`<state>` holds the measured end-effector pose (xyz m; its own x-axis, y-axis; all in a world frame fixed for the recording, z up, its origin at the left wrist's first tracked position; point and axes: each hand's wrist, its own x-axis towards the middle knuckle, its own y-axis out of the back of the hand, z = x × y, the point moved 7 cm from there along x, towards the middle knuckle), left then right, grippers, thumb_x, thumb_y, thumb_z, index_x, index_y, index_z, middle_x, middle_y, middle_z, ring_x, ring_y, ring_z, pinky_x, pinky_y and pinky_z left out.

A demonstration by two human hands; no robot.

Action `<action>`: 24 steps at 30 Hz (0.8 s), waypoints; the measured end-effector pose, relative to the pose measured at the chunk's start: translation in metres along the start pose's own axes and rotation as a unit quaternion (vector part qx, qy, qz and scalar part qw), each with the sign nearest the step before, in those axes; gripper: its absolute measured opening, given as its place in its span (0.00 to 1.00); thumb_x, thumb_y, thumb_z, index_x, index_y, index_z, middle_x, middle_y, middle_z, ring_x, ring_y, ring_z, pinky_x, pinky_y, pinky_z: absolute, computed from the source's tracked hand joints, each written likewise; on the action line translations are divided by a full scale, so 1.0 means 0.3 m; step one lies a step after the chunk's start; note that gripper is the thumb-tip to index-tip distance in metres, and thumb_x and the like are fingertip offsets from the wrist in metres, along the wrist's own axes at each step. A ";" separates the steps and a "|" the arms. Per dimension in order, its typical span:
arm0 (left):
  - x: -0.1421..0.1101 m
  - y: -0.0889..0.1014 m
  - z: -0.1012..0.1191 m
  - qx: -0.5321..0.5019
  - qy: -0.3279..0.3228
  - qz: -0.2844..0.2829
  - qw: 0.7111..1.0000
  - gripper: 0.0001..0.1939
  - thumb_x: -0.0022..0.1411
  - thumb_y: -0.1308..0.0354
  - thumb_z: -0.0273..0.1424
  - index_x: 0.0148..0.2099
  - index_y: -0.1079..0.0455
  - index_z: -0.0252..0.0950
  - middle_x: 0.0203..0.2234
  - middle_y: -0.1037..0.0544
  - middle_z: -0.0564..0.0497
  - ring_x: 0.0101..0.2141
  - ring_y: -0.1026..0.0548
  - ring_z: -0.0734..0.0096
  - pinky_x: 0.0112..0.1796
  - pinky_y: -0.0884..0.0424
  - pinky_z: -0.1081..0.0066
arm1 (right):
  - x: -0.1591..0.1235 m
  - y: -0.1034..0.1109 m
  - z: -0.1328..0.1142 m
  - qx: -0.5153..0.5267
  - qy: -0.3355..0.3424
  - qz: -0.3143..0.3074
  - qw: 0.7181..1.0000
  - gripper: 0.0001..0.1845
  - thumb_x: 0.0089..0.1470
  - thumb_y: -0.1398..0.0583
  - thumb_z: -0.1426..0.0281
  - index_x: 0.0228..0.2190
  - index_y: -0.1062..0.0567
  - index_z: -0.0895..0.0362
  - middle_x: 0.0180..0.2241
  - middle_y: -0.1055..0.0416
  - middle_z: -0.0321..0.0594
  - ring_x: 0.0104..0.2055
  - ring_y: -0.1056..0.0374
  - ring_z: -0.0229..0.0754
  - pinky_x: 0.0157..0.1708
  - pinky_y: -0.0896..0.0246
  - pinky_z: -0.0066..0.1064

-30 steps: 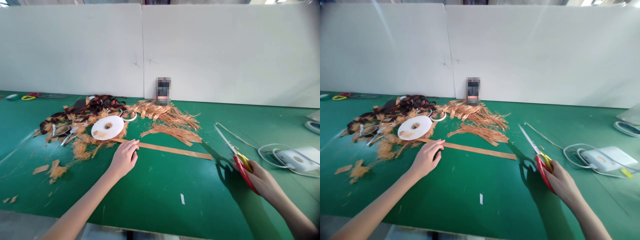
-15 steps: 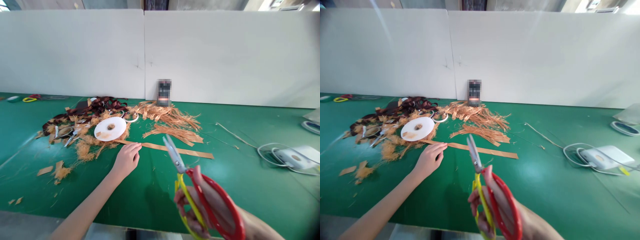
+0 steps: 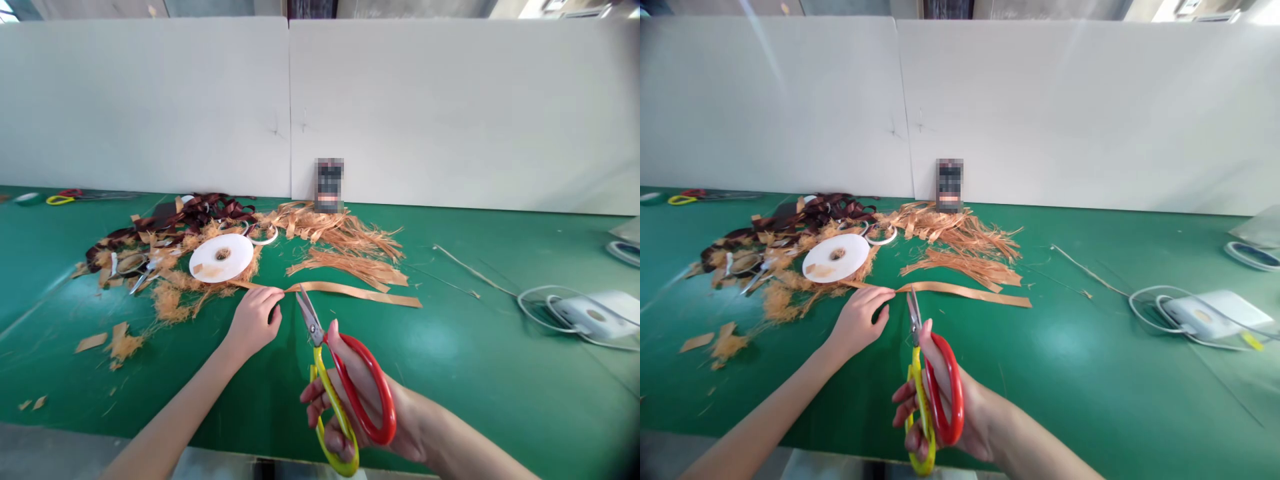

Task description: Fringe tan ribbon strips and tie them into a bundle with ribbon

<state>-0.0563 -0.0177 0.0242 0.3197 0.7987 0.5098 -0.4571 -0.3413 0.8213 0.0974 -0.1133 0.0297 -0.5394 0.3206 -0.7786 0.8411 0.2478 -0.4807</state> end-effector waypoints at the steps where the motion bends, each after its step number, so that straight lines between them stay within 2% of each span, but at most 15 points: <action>1: 0.000 0.000 -0.001 -0.001 0.001 -0.001 1.000 0.14 0.57 0.49 0.22 0.43 0.27 0.34 0.39 0.21 0.44 0.41 0.24 0.59 0.46 0.29 0.58 | 0.003 0.000 -0.001 -0.002 -0.001 0.004 1.000 0.46 0.47 0.59 0.34 0.28 0.30 0.65 0.25 0.31 0.44 0.16 0.36 0.33 0.19 0.48 0.25; 5: 0.000 -0.002 -0.001 -0.002 0.002 -0.009 1.000 0.15 0.58 0.49 0.22 0.44 0.27 0.35 0.45 0.22 0.44 0.44 0.25 0.59 0.47 0.30 0.58 | 0.007 0.005 0.004 -0.009 -0.008 0.013 1.000 0.46 0.47 0.60 0.34 0.28 0.30 0.64 0.25 0.31 0.44 0.17 0.35 0.34 0.19 0.48 0.26; 8: 0.005 -0.015 0.006 -0.007 -0.016 -0.039 0.999 0.17 0.58 0.51 0.22 0.46 0.27 0.35 0.51 0.25 0.46 0.48 0.27 0.59 0.49 0.32 0.57 | 0.004 0.012 0.016 -0.010 -0.025 0.020 0.999 0.46 0.48 0.61 0.34 0.29 0.30 0.64 0.26 0.30 0.44 0.16 0.35 0.35 0.19 0.46 0.27; 14: 0.006 -0.044 0.019 -0.012 -0.055 -0.087 0.995 0.22 0.58 0.53 0.19 0.53 0.30 0.32 0.51 0.24 0.44 0.52 0.29 0.59 0.51 0.33 0.55 | -0.015 0.013 0.008 -0.014 -0.004 0.012 1.000 0.38 0.52 0.53 0.40 0.29 0.30 0.65 0.24 0.30 0.43 0.17 0.34 0.34 0.18 0.48 0.24; 18: 0.003 -0.038 0.021 -0.016 -0.058 -0.075 0.995 0.21 0.59 0.53 0.20 0.52 0.29 0.33 0.50 0.23 0.44 0.50 0.28 0.58 0.49 0.32 0.55 | -0.011 0.009 0.002 -0.007 0.008 0.006 1.000 0.37 0.52 0.51 0.41 0.27 0.30 0.64 0.24 0.30 0.43 0.17 0.34 0.33 0.19 0.46 0.24; 24: 0.001 -0.015 0.034 -0.021 -0.070 -0.044 0.996 0.19 0.61 0.52 0.21 0.51 0.28 0.34 0.47 0.22 0.45 0.47 0.27 0.59 0.48 0.32 0.56 | 0.022 -0.011 -0.016 0.005 0.000 0.011 1.000 0.40 0.50 0.59 0.36 0.22 0.35 0.60 0.21 0.31 0.41 0.14 0.36 0.34 0.16 0.43 0.25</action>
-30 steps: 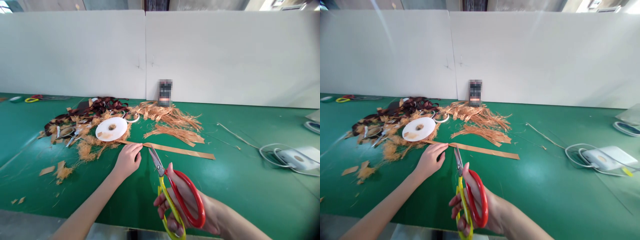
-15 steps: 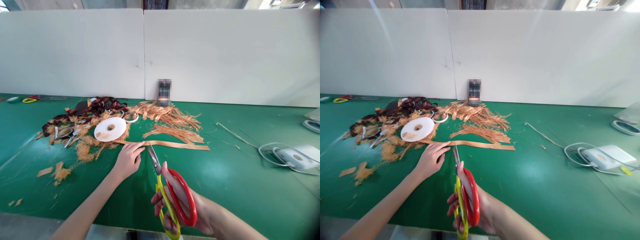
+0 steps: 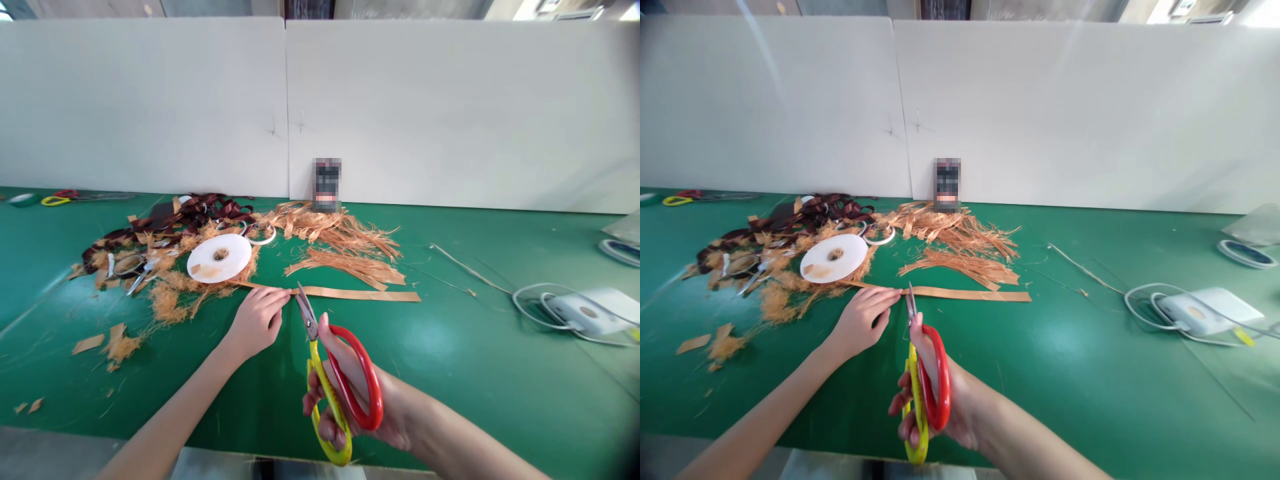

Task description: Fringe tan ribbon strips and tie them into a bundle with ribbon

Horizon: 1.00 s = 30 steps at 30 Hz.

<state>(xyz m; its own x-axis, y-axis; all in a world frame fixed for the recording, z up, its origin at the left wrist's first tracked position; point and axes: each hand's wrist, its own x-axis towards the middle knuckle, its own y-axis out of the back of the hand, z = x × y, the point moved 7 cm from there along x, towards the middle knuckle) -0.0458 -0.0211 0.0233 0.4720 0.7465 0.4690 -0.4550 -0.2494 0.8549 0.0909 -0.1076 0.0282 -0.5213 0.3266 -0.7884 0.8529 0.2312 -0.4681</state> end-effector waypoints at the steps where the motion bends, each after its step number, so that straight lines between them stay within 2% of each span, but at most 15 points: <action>1: 0.000 0.002 0.001 0.001 0.000 0.002 1.000 0.18 0.61 0.52 0.22 0.51 0.28 0.34 0.47 0.22 0.44 0.47 0.27 0.59 0.48 0.32 0.56 | 0.004 -0.006 -0.004 0.004 -0.006 0.002 1.000 0.40 0.50 0.61 0.36 0.22 0.37 0.59 0.20 0.32 0.41 0.13 0.36 0.34 0.15 0.44 0.24; 7: -0.007 0.000 -0.003 0.004 0.004 0.012 1.000 0.18 0.61 0.51 0.23 0.51 0.29 0.34 0.48 0.22 0.45 0.47 0.27 0.59 0.48 0.32 0.56 | 0.033 -0.026 -0.029 0.009 0.000 0.012 1.000 0.41 0.48 0.67 0.36 0.22 0.38 0.58 0.17 0.32 0.41 0.13 0.35 0.36 0.13 0.42 0.24; 22: -0.002 0.000 -0.004 0.002 0.006 -0.002 1.000 0.19 0.61 0.51 0.23 0.53 0.31 0.35 0.49 0.23 0.44 0.47 0.27 0.58 0.47 0.33 0.55 | 0.086 -0.019 -0.027 -0.035 0.049 0.031 0.998 0.37 0.48 0.64 0.34 0.25 0.43 0.55 0.10 0.42 0.30 0.11 0.39 0.34 0.12 0.42 0.22; 28: 0.003 0.009 0.003 0.001 0.002 0.008 1.000 0.17 0.61 0.51 0.23 0.50 0.29 0.35 0.47 0.22 0.45 0.45 0.25 0.60 0.47 0.32 0.58 | 0.116 -0.008 -0.001 -0.055 0.041 0.023 0.997 0.31 0.54 0.61 0.39 0.26 0.44 0.54 0.08 0.41 0.30 0.09 0.38 0.36 0.11 0.40 0.24; 30: 0.002 0.010 -0.011 0.026 0.030 0.019 0.999 0.16 0.61 0.51 0.24 0.49 0.28 0.35 0.46 0.21 0.45 0.45 0.25 0.60 0.47 0.32 0.58 | 0.108 -0.004 -0.002 -0.072 0.054 0.030 0.996 0.30 0.56 0.60 0.41 0.26 0.44 0.55 0.09 0.41 0.29 0.09 0.40 0.34 0.11 0.40 0.23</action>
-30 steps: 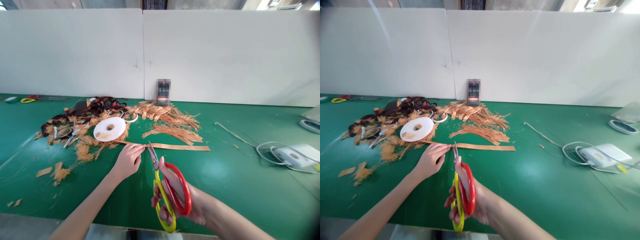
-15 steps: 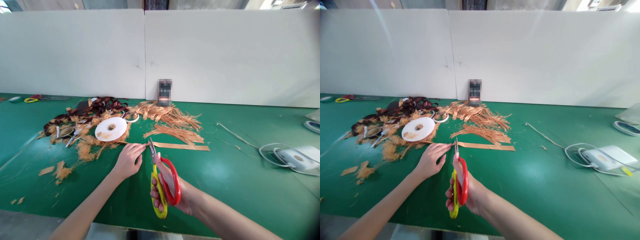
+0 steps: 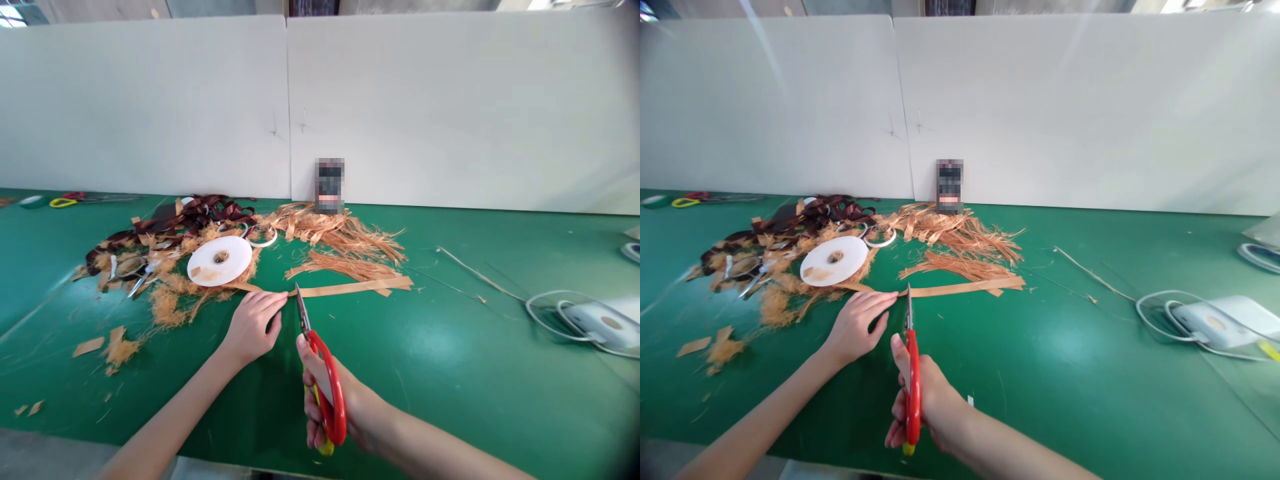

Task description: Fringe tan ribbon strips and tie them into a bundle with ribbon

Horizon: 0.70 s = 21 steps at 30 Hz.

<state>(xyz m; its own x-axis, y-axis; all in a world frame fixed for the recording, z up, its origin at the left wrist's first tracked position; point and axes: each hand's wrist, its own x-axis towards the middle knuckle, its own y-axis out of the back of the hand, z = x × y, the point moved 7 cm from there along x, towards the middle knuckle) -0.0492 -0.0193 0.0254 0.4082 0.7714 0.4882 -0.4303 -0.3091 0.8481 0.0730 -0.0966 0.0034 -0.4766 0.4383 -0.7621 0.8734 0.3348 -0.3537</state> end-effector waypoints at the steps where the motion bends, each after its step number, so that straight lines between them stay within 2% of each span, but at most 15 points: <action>1: -0.002 0.002 -0.015 0.024 0.027 0.011 0.999 0.15 0.62 0.51 0.25 0.48 0.28 0.35 0.45 0.21 0.44 0.44 0.24 0.59 0.46 0.32 0.57 | -0.007 0.004 -0.001 -0.013 0.009 0.006 1.000 0.30 0.57 0.60 0.42 0.25 0.43 0.55 0.09 0.42 0.28 0.09 0.41 0.32 0.11 0.41 0.22; 4: -0.019 0.012 -0.078 0.116 0.118 0.042 0.985 0.16 0.63 0.51 0.28 0.49 0.28 0.33 0.45 0.21 0.40 0.45 0.24 0.53 0.45 0.31 0.54 | -0.036 0.030 0.004 -0.057 0.035 0.034 0.997 0.29 0.56 0.56 0.42 0.24 0.42 0.55 0.10 0.44 0.26 0.08 0.46 0.30 0.09 0.47 0.20; 6: -0.035 0.020 -0.122 0.164 0.150 0.045 0.974 0.17 0.63 0.51 0.30 0.50 0.29 0.32 0.46 0.22 0.38 0.45 0.24 0.50 0.45 0.31 0.53 | -0.057 0.069 0.007 -0.075 0.059 0.064 0.993 0.26 0.54 0.52 0.44 0.25 0.42 0.54 0.11 0.46 0.25 0.08 0.48 0.29 0.09 0.51 0.21; 9: -0.055 0.040 -0.188 0.190 0.167 0.042 0.967 0.17 0.63 0.51 0.32 0.49 0.28 0.32 0.44 0.21 0.38 0.43 0.24 0.49 0.44 0.31 0.54 | -0.098 0.174 -0.036 -0.104 0.152 0.140 0.973 0.24 0.50 0.44 0.46 0.25 0.40 0.54 0.13 0.48 0.24 0.11 0.51 0.28 0.12 0.54 0.24; 11: -0.060 0.059 -0.218 0.188 0.178 0.041 0.965 0.15 0.62 0.50 0.31 0.47 0.27 0.33 0.42 0.21 0.39 0.41 0.24 0.50 0.42 0.30 0.55 | -0.139 0.281 -0.094 -0.141 0.215 0.232 0.938 0.24 0.49 0.44 0.46 0.24 0.38 0.54 0.13 0.49 0.25 0.13 0.51 0.30 0.15 0.54 0.26; 13: -0.049 0.076 -0.217 0.189 0.189 0.047 0.963 0.13 0.61 0.50 0.28 0.43 0.26 0.35 0.41 0.21 0.40 0.39 0.24 0.51 0.40 0.29 0.56 | -0.185 0.412 -0.166 -0.189 0.248 0.358 0.880 0.24 0.48 0.43 0.46 0.25 0.34 0.55 0.15 0.46 0.28 0.17 0.49 0.33 0.18 0.52 0.28; 14: -0.035 0.080 -0.203 0.183 0.191 0.054 0.963 0.12 0.60 0.51 0.26 0.40 0.26 0.35 0.40 0.21 0.41 0.39 0.24 0.51 0.39 0.29 0.57 | -0.211 0.480 -0.206 -0.218 0.258 0.433 0.836 0.24 0.46 0.42 0.46 0.24 0.34 0.55 0.16 0.44 0.30 0.18 0.48 0.34 0.20 0.52 0.29; 15: -0.017 0.079 -0.178 0.176 0.190 0.061 0.964 0.12 0.59 0.51 0.24 0.38 0.26 0.36 0.40 0.22 0.42 0.40 0.25 0.52 0.40 0.30 0.57 | -0.241 0.543 -0.249 -0.250 0.269 0.514 0.775 0.24 0.46 0.41 0.46 0.22 0.35 0.55 0.17 0.42 0.32 0.20 0.48 0.36 0.21 0.52 0.29; 17: 0.035 0.058 -0.110 0.086 0.175 0.086 0.977 0.12 0.59 0.51 0.23 0.37 0.27 0.37 0.40 0.23 0.43 0.42 0.27 0.52 0.43 0.31 0.56 | -0.282 0.648 -0.316 -0.288 0.266 0.650 0.652 0.20 0.45 0.39 0.50 0.24 0.32 0.54 0.20 0.36 0.36 0.24 0.42 0.41 0.26 0.49 0.32; 18: 0.065 0.034 -0.074 0.017 0.167 0.091 0.982 0.11 0.59 0.50 0.23 0.39 0.27 0.36 0.39 0.24 0.43 0.42 0.28 0.53 0.44 0.31 0.55 | -0.280 0.695 -0.334 -0.279 0.257 0.683 0.625 0.17 0.46 0.40 0.53 0.27 0.31 0.54 0.22 0.34 0.38 0.26 0.40 0.44 0.28 0.48 0.33; 21: 0.153 -0.056 0.025 -0.047 0.146 0.079 0.985 0.11 0.61 0.49 0.25 0.45 0.30 0.37 0.40 0.25 0.45 0.43 0.28 0.58 0.44 0.30 0.59 | -0.246 0.806 -0.359 -0.253 0.235 0.728 0.592 0.18 0.49 0.42 0.56 0.36 0.30 0.56 0.28 0.31 0.45 0.31 0.37 0.50 0.31 0.48 0.37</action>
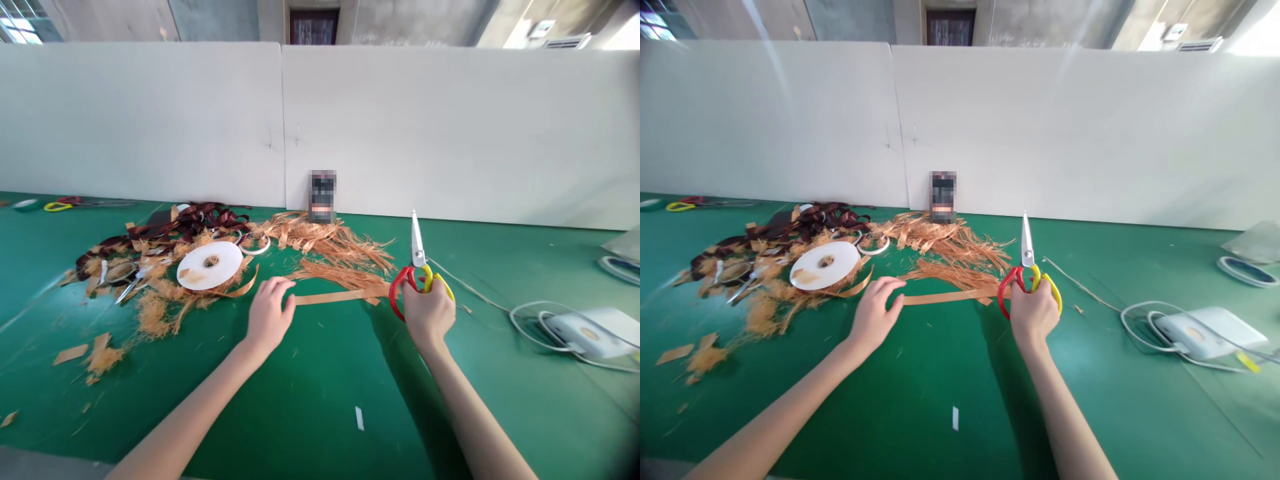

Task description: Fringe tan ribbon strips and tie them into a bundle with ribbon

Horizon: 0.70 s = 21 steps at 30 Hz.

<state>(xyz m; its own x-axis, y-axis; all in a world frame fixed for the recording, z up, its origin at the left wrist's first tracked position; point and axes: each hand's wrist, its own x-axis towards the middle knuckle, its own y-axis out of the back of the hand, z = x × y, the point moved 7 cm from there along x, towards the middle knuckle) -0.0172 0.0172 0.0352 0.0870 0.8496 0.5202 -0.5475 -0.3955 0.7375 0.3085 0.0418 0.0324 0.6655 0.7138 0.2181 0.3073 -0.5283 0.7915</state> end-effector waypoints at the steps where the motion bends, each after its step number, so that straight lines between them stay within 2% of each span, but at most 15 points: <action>1: 0.011 -0.033 0.023 -0.015 -0.002 -0.004 1.000 0.11 0.61 0.48 0.25 0.46 0.31 0.37 0.41 0.25 0.45 0.43 0.28 0.59 0.45 0.30 0.60 | 0.018 -0.015 0.017 -0.004 -0.010 0.009 1.000 0.19 0.48 0.42 0.56 0.37 0.31 0.57 0.29 0.30 0.47 0.32 0.36 0.51 0.31 0.47 0.37; 4: 0.033 -0.109 0.054 -0.049 -0.013 -0.025 0.998 0.12 0.62 0.48 0.26 0.48 0.32 0.36 0.43 0.26 0.45 0.46 0.29 0.59 0.47 0.31 0.59 | 0.048 -0.038 0.060 -0.010 -0.029 0.020 0.999 0.17 0.47 0.42 0.57 0.34 0.31 0.56 0.28 0.31 0.47 0.32 0.36 0.52 0.31 0.47 0.37; 8: 0.039 -0.159 0.046 -0.082 -0.034 -0.086 0.992 0.12 0.59 0.42 0.29 0.47 0.30 0.36 0.41 0.24 0.46 0.44 0.28 0.59 0.46 0.30 0.58 | 0.070 -0.045 0.092 -0.014 -0.045 0.010 0.999 0.13 0.44 0.41 0.57 0.24 0.34 0.53 0.23 0.33 0.43 0.28 0.38 0.48 0.27 0.48 0.35; 13: 0.046 -0.188 0.017 -0.124 -0.012 -0.126 0.984 0.10 0.61 0.43 0.28 0.46 0.28 0.38 0.39 0.24 0.47 0.42 0.27 0.61 0.45 0.31 0.59 | 0.088 -0.051 0.096 -0.030 -0.059 -0.006 0.998 0.15 0.43 0.40 0.56 0.21 0.38 0.52 0.22 0.34 0.41 0.27 0.37 0.48 0.24 0.49 0.34; 18: 0.056 -0.200 0.006 -0.184 0.028 -0.143 0.972 0.08 0.60 0.44 0.25 0.41 0.26 0.37 0.33 0.25 0.48 0.37 0.27 0.63 0.42 0.32 0.61 | 0.093 -0.046 0.087 -0.048 -0.068 -0.023 0.996 0.14 0.44 0.41 0.56 0.22 0.34 0.54 0.23 0.31 0.45 0.26 0.34 0.49 0.22 0.47 0.34; 21: 0.059 -0.187 0.011 -0.236 0.048 -0.151 0.959 0.06 0.59 0.43 0.25 0.36 0.24 0.37 0.30 0.25 0.49 0.35 0.28 0.64 0.41 0.33 0.62 | 0.090 -0.050 0.087 -0.066 -0.072 -0.026 0.995 0.15 0.45 0.42 0.56 0.25 0.31 0.55 0.27 0.28 0.50 0.30 0.31 0.53 0.25 0.43 0.36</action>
<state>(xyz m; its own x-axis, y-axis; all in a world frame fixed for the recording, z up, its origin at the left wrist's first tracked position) 0.0179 0.0532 0.0043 0.2360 0.9377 0.2549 -0.8275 0.0564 0.5587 0.3395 0.0569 0.0115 0.7445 0.6602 0.0993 0.2581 -0.4218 0.8692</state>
